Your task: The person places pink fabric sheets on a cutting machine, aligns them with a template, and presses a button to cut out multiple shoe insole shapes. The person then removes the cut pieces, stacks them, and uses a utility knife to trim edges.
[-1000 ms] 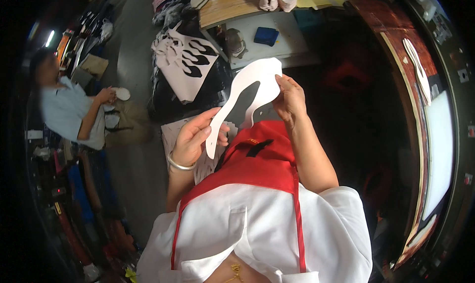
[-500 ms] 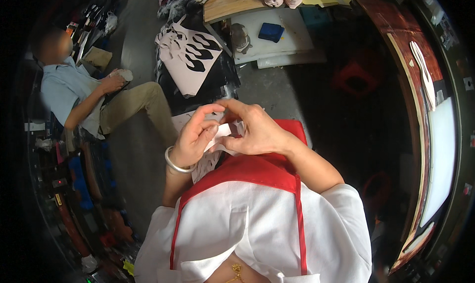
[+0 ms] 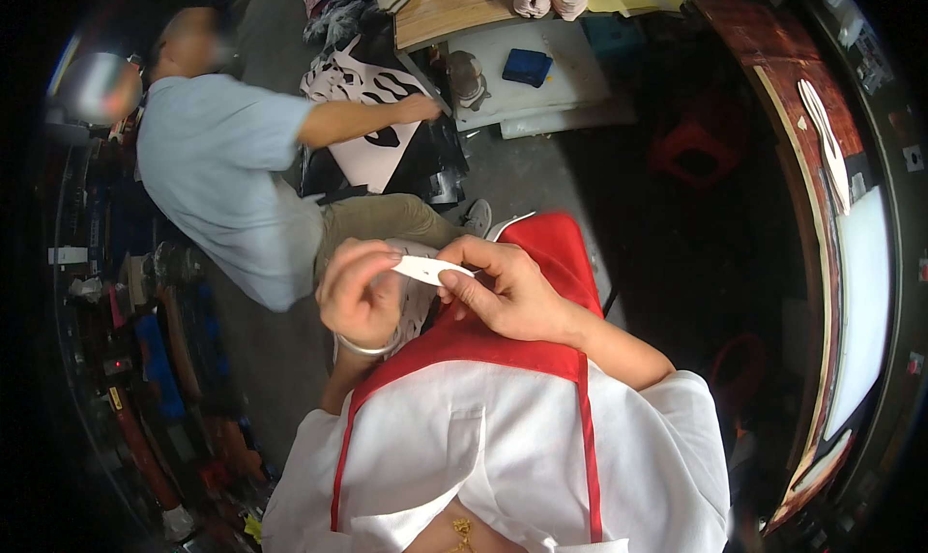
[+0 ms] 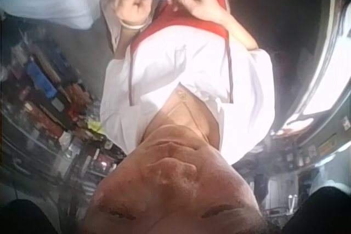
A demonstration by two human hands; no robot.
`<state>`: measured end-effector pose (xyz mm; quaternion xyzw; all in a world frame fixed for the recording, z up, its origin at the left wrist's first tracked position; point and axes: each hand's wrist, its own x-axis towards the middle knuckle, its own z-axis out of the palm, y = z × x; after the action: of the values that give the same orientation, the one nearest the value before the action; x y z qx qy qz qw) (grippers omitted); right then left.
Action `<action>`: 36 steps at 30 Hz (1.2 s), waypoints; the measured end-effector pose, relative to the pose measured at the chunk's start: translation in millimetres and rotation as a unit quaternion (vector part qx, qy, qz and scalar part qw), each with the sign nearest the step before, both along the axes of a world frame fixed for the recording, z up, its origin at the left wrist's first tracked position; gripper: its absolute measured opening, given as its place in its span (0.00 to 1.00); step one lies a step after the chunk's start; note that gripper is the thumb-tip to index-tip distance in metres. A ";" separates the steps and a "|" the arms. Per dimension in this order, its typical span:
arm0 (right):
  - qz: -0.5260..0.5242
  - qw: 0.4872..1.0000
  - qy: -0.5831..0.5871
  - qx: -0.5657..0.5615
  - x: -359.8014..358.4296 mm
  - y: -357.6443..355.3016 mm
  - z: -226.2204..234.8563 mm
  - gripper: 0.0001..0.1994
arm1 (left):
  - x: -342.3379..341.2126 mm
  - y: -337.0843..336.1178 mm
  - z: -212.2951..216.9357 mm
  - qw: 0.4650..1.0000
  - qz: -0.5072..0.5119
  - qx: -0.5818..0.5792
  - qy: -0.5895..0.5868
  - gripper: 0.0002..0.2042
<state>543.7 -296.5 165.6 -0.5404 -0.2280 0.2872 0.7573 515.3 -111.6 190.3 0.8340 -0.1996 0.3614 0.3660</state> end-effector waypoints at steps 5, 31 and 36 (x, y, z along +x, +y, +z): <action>-0.063 0.997 -0.035 0.009 -1.8 -0.9 -5.9 0.07 | -1.0 -1.1 -6.8 0.997 -0.044 0.041 0.053 0.20; -0.088 0.990 -0.103 0.030 -18.9 -13.4 -9.0 0.11 | -19.9 -0.3 -7.5 0.973 -0.203 0.034 0.100 0.10; -0.032 0.997 0.036 0.056 -25.2 -12.7 -14.2 0.05 | -26.7 -0.7 -6.2 0.973 -0.196 0.055 0.104 0.10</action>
<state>518.5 -309.2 151.5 -0.4938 -0.1987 0.2687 0.8028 488.6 -112.4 184.1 0.8304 -0.3396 0.1822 0.4025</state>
